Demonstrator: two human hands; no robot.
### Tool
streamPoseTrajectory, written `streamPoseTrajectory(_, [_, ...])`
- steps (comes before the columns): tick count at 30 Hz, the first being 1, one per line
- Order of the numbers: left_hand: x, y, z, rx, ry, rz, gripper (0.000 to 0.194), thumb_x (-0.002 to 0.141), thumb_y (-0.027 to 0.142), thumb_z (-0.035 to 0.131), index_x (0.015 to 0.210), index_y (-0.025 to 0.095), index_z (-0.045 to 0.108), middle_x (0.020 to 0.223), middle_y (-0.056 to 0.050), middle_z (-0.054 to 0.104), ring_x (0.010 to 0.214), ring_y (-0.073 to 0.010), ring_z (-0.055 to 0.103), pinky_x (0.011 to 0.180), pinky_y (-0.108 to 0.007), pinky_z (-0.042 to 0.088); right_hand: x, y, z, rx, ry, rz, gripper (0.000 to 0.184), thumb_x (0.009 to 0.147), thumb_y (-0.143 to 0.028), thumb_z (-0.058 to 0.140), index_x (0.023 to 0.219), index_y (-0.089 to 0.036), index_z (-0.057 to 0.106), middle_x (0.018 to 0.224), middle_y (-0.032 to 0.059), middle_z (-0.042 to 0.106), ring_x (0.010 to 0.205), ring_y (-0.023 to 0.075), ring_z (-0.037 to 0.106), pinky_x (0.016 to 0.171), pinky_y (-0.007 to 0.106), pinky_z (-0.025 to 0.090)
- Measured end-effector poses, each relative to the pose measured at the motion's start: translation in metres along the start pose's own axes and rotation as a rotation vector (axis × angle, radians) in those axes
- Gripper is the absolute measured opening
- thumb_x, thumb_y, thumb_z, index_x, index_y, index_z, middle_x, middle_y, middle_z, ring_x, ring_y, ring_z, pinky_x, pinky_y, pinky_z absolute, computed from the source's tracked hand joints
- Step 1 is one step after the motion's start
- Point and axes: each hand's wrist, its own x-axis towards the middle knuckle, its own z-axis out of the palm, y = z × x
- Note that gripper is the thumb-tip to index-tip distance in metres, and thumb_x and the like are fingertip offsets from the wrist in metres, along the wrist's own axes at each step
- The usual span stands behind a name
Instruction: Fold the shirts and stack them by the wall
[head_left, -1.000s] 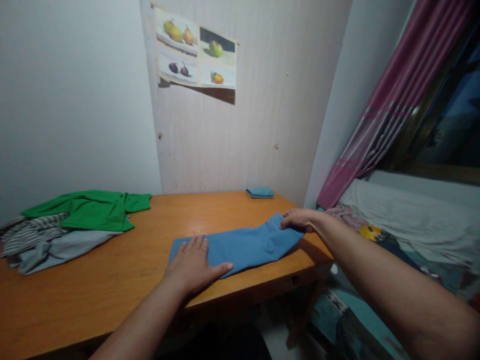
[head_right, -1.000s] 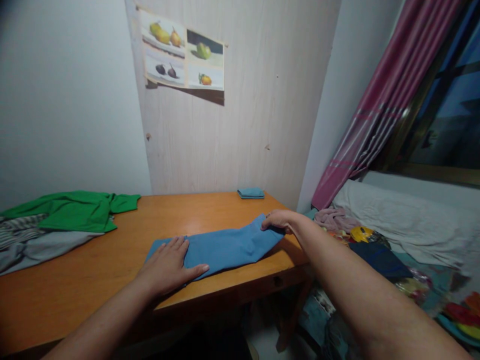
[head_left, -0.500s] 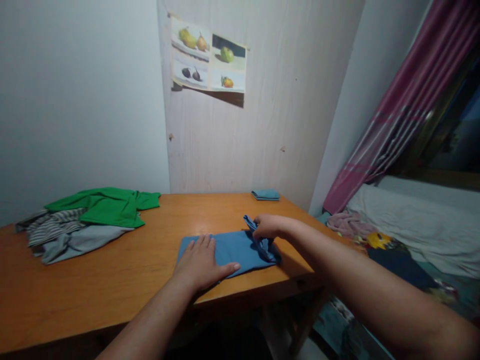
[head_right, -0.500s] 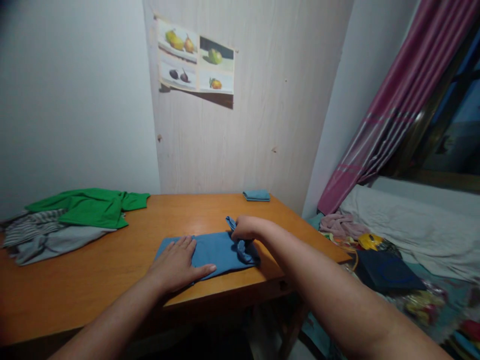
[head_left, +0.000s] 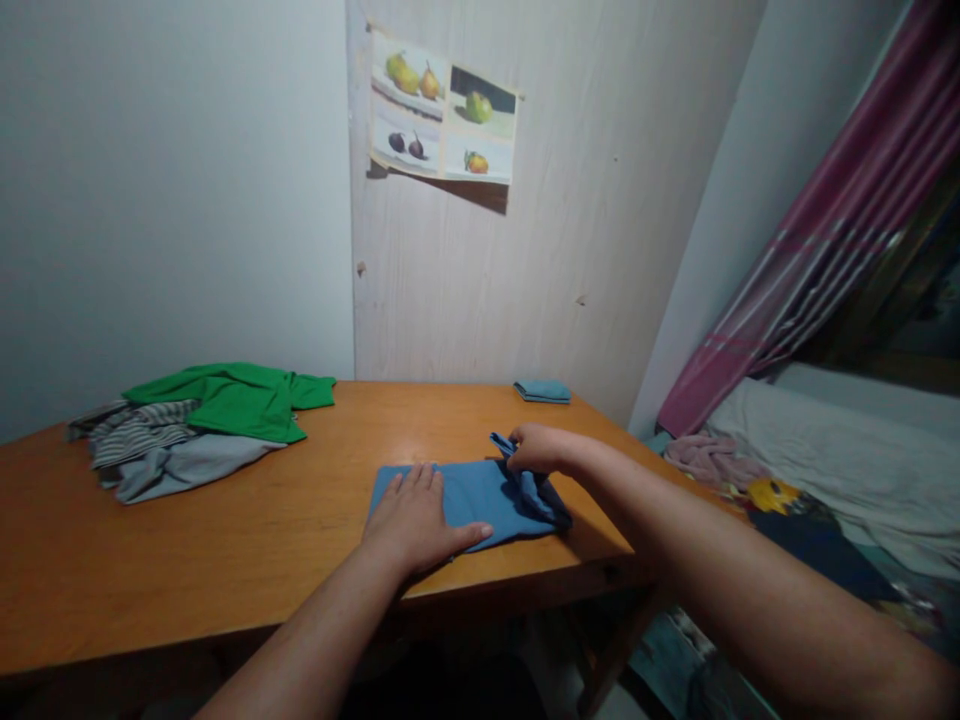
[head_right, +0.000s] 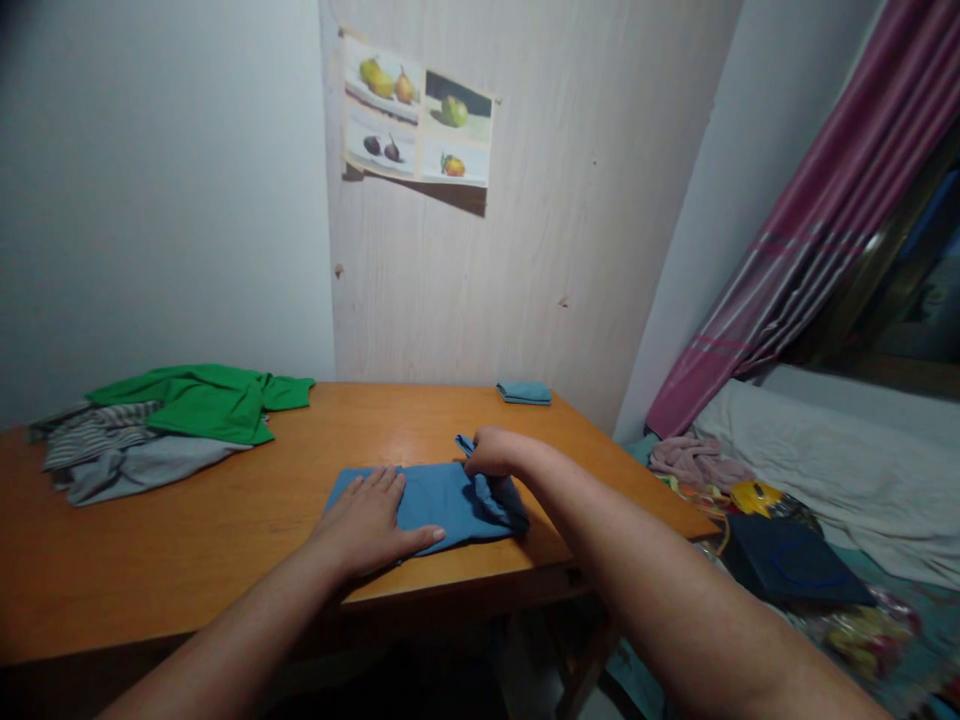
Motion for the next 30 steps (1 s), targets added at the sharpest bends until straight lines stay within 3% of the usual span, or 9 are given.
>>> streamPoseTrajectory(4, [0.001, -0.002, 0.002, -0.029, 0.014, 0.004, 0.119, 0.064, 0.096, 0.037, 0.144, 0.009, 0.049, 0.155, -0.024, 0.036, 0.147, -0.0410, 0.026, 0.118, -0.055, 0.019, 0.000, -0.001, 0.012, 0.051, -0.055, -0.021, 0.020, 0.072, -0.022, 0.070, 0.091, -0.016, 0.070, 0.070, 0.0043, 0.071, 0.058, 0.0168, 0.065, 0.055, 0.025, 0.051])
streamPoseTrajectory(7, [0.001, -0.002, 0.003, -0.043, 0.025, 0.008, 0.117, 0.065, 0.095, 0.040, 0.143, 0.010, 0.050, 0.155, -0.023, 0.038, 0.147, -0.0405, 0.026, 0.118, -0.054, 0.018, 0.004, 0.001, 0.027, 0.176, -0.119, -0.033, 0.021, 0.083, -0.035, 0.066, 0.092, -0.016, 0.068, 0.064, 0.0035, 0.069, 0.052, 0.0149, 0.063, 0.054, 0.024, 0.051])
streamPoseTrajectory(9, [0.000, -0.002, 0.004, -0.038, 0.023, 0.007, 0.117, 0.065, 0.095, 0.040, 0.144, 0.009, 0.049, 0.155, -0.024, 0.037, 0.147, -0.0403, 0.026, 0.118, -0.054, 0.017, 0.007, 0.004, 0.031, 0.222, -0.070, -0.040, 0.023, 0.091, -0.037, 0.057, 0.088, -0.016, 0.068, 0.064, 0.0047, 0.070, 0.053, 0.0144, 0.064, 0.056, 0.023, 0.051])
streamPoseTrajectory(13, [0.000, -0.001, 0.004, -0.025, 0.017, 0.006, 0.119, 0.065, 0.094, 0.039, 0.145, 0.007, 0.046, 0.155, -0.024, 0.036, 0.147, -0.0408, 0.026, 0.118, -0.054, 0.018, 0.011, 0.009, 0.029, 0.138, 0.189, -0.049, 0.024, 0.094, -0.028, 0.050, 0.089, -0.014, 0.069, 0.089, 0.0125, 0.075, 0.083, 0.0205, 0.070, 0.074, 0.026, 0.052])
streamPoseTrajectory(17, [0.001, -0.002, 0.005, -0.018, 0.017, 0.005, 0.119, 0.065, 0.095, 0.038, 0.146, 0.007, 0.046, 0.156, -0.024, 0.035, 0.147, -0.0402, 0.025, 0.118, -0.054, 0.018, 0.008, 0.009, 0.045, 0.076, 0.333, -0.137, 0.036, 0.098, -0.033, 0.042, 0.115, -0.016, 0.069, 0.128, 0.0153, 0.066, 0.124, 0.0257, 0.057, 0.101, 0.031, 0.041])
streamPoseTrajectory(20, [0.001, -0.002, 0.004, -0.008, 0.010, 0.002, 0.118, 0.066, 0.095, 0.037, 0.146, 0.009, 0.046, 0.156, -0.023, 0.035, 0.147, -0.0397, 0.026, 0.118, -0.055, 0.018, 0.004, 0.006, 0.072, -0.001, 0.275, -0.278, 0.050, 0.101, -0.039, 0.035, 0.139, -0.013, 0.055, 0.146, 0.0161, 0.052, 0.138, 0.0264, 0.044, 0.112, 0.035, 0.032])
streamPoseTrajectory(23, [0.000, -0.001, 0.000, -0.011, -0.010, 0.008, 0.118, 0.067, 0.094, 0.037, 0.146, 0.007, 0.046, 0.156, -0.024, 0.034, 0.147, -0.0402, 0.025, 0.118, -0.056, 0.017, 0.000, 0.004, 0.092, -0.063, 0.191, -0.312, 0.065, 0.100, -0.047, 0.032, 0.152, -0.007, 0.036, 0.159, 0.0192, 0.030, 0.149, 0.0303, 0.024, 0.119, 0.045, 0.019])
streamPoseTrajectory(26, [0.001, -0.001, -0.003, -0.033, -0.041, 0.008, 0.116, 0.067, 0.093, 0.041, 0.145, 0.008, 0.047, 0.157, -0.024, 0.032, 0.148, -0.0410, 0.024, 0.118, -0.058, 0.017, -0.002, 0.004, 0.098, -0.077, 0.153, -0.308, 0.072, 0.100, -0.051, 0.028, 0.155, -0.004, 0.029, 0.162, 0.0199, 0.021, 0.151, 0.0305, 0.013, 0.121, 0.047, 0.012])
streamPoseTrajectory(30, [0.006, -0.009, -0.008, -0.205, -0.028, 0.014, 0.098, 0.075, 0.086, 0.043, 0.143, 0.016, 0.051, 0.154, -0.019, 0.042, 0.144, -0.0394, 0.035, 0.117, -0.056, 0.025, -0.003, 0.003, 0.094, -0.073, 0.133, -0.306, 0.072, 0.100, -0.052, 0.027, 0.155, -0.005, 0.027, 0.163, 0.0190, 0.018, 0.152, 0.0296, 0.010, 0.121, 0.046, 0.011])
